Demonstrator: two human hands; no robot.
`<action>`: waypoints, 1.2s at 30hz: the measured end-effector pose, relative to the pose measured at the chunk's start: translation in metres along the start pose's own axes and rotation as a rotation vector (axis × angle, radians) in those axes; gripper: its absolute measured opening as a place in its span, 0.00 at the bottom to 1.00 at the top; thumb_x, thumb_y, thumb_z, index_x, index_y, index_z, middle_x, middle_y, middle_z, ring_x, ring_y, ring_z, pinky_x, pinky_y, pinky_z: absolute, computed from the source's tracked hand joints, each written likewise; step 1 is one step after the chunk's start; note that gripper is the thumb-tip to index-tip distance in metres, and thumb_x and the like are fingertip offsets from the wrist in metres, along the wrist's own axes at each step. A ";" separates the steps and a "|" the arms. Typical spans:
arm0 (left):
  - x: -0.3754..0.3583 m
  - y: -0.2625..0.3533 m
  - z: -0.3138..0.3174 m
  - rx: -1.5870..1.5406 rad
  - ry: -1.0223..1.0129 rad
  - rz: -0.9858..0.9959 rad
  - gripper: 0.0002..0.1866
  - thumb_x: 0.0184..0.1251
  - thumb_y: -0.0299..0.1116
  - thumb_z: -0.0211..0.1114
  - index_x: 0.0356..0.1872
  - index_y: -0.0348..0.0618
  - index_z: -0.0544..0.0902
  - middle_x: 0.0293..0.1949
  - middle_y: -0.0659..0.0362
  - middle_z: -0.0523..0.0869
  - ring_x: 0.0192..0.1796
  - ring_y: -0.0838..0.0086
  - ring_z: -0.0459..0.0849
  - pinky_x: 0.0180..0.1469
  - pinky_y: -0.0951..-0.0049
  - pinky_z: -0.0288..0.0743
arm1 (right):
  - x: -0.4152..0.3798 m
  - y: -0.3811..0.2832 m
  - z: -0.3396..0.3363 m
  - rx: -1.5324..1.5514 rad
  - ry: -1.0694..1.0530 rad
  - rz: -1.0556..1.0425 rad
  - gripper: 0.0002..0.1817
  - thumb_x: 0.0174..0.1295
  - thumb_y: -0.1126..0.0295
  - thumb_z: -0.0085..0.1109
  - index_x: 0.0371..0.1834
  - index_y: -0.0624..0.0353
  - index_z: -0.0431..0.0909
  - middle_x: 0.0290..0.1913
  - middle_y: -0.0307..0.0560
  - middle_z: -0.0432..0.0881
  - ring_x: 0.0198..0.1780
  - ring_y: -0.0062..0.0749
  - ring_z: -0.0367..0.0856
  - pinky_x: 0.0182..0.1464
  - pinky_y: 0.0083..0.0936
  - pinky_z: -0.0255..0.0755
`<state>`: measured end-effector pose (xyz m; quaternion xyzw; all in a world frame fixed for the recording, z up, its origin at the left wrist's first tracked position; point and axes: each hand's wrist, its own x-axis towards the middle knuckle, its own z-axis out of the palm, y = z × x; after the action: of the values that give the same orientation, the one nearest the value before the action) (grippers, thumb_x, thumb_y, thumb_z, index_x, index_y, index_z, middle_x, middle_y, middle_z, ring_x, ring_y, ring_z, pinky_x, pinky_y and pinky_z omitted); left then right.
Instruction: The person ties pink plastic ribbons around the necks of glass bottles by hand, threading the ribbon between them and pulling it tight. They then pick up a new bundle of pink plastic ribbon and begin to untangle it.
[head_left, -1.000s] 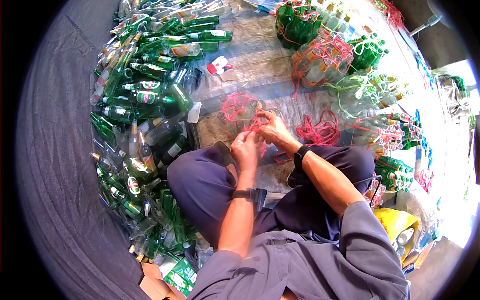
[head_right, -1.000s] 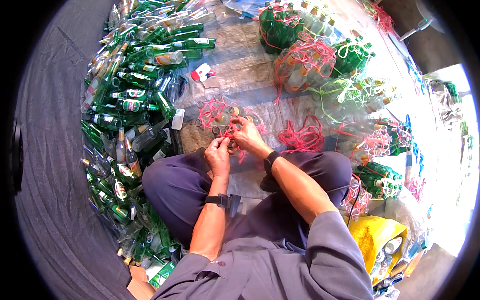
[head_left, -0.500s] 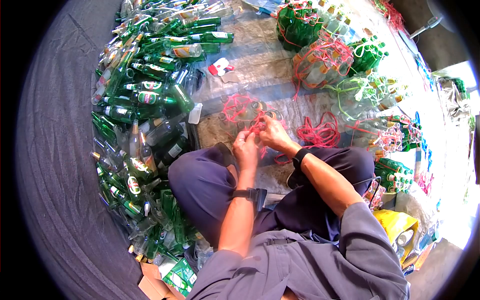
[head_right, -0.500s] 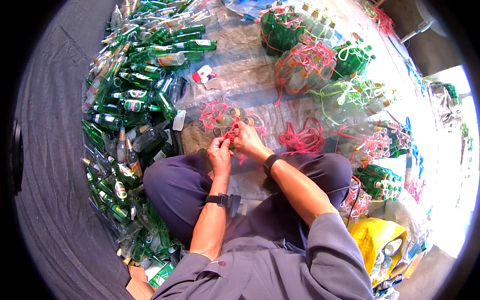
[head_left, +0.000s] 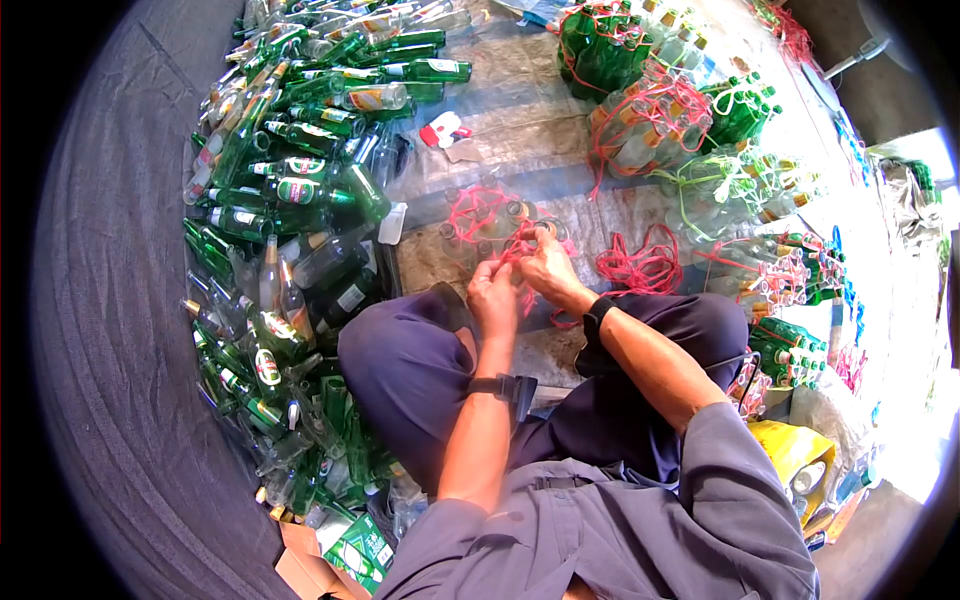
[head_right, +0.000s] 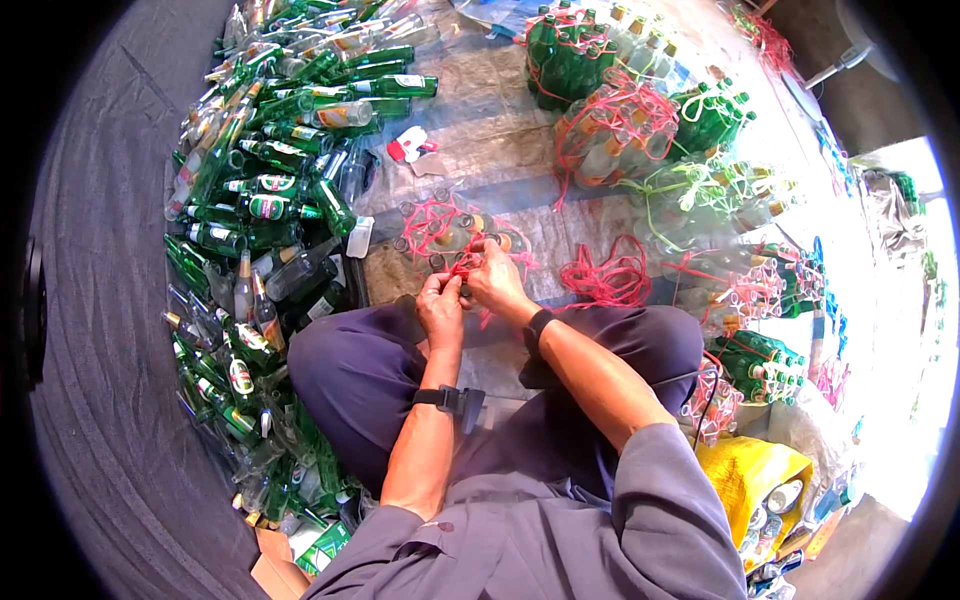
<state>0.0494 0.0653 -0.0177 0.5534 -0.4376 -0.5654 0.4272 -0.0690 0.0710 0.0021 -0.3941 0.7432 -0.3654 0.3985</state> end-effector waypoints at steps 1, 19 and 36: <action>0.001 0.000 0.000 -0.003 -0.004 -0.018 0.05 0.69 0.27 0.63 0.35 0.36 0.82 0.27 0.62 0.84 0.19 0.82 0.77 0.23 0.78 0.70 | -0.001 -0.001 -0.001 -0.001 -0.001 0.000 0.27 0.54 0.74 0.61 0.60 0.68 0.72 0.32 0.54 0.83 0.34 0.37 0.82 0.37 0.34 0.74; -0.005 -0.001 0.002 -0.059 0.082 -0.065 0.06 0.66 0.28 0.68 0.37 0.35 0.87 0.28 0.63 0.86 0.24 0.83 0.79 0.27 0.80 0.74 | 0.000 0.000 -0.002 0.008 0.014 -0.064 0.19 0.53 0.79 0.54 0.50 0.69 0.75 0.43 0.67 0.84 0.48 0.58 0.83 0.51 0.42 0.77; -0.009 0.009 0.005 -0.129 0.064 -0.055 0.05 0.66 0.30 0.68 0.35 0.38 0.85 0.25 0.65 0.84 0.22 0.84 0.74 0.26 0.80 0.70 | 0.006 0.014 -0.004 -0.065 -0.045 -0.119 0.23 0.54 0.76 0.58 0.56 0.71 0.74 0.34 0.60 0.86 0.38 0.44 0.87 0.43 0.35 0.79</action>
<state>0.0447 0.0716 -0.0064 0.5545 -0.3708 -0.5859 0.4601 -0.0788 0.0720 -0.0103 -0.4583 0.7209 -0.3552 0.3797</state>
